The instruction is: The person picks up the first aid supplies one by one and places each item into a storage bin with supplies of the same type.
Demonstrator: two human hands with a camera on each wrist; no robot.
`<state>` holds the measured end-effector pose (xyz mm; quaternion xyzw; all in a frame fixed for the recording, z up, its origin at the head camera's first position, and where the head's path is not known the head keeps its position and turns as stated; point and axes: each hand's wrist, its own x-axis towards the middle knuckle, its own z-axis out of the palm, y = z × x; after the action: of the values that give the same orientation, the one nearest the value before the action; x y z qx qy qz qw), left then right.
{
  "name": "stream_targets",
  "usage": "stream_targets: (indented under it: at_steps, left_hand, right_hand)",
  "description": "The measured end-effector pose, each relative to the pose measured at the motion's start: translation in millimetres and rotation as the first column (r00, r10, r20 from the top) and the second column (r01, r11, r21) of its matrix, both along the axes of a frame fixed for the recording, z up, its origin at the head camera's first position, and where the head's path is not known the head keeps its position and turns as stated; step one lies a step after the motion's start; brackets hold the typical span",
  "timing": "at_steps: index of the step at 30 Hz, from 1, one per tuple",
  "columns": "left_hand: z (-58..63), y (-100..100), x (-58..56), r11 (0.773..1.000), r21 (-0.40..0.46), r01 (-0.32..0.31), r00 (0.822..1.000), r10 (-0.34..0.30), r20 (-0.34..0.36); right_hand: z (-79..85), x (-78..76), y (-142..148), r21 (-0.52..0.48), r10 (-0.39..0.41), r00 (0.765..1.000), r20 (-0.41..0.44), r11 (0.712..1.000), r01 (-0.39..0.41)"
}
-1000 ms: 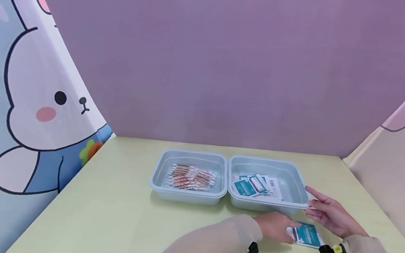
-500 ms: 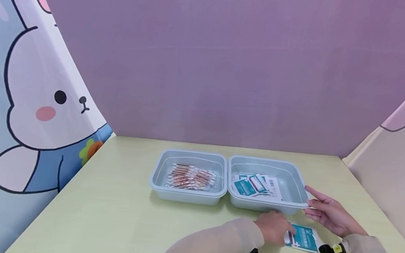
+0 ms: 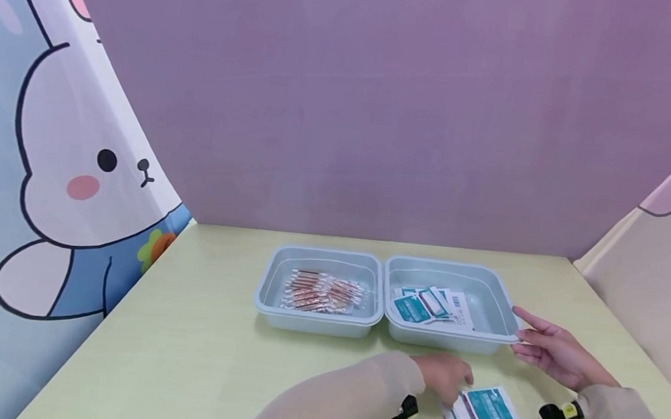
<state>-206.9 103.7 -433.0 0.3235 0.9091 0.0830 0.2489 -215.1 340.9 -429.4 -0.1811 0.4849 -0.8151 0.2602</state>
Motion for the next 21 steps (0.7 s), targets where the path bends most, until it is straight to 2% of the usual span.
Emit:
stream_targets:
  at_steps: [4,6,10,14,21]
  left_hand:
    - [2.0,-4,6.4,0.998,-0.047,-0.049,0.998,0.047,-0.048]
    - [2.3,-3,11.4,0.993,-0.097,-0.060,0.994,0.051,-0.094]
    - [2.3,2,19.8,0.979,-0.191,-0.074,0.992,0.052,-0.116]
    - [5.5,1,19.6,0.979,-0.192,-0.069,0.997,0.059,-0.059]
    - [15.8,-13,8.3,0.998,-0.062,0.029,0.997,-0.024,0.068]
  right_hand:
    - [-1.0,-0.1,1,0.001,0.000,1.000,0.008,1.000,0.000]
    - [-1.1,-0.7,0,-0.003,0.001,1.000,0.014,1.000,-0.001]
    - [-2.5,-1.6,0,-0.012,0.008,1.000,0.017,1.000,-0.007]
    - [-3.2,-2.0,-1,-0.015,0.014,1.000,0.016,1.000,-0.013]
    - [-3.4,-2.1,1,-0.041,0.030,0.999,0.014,0.999,-0.030]
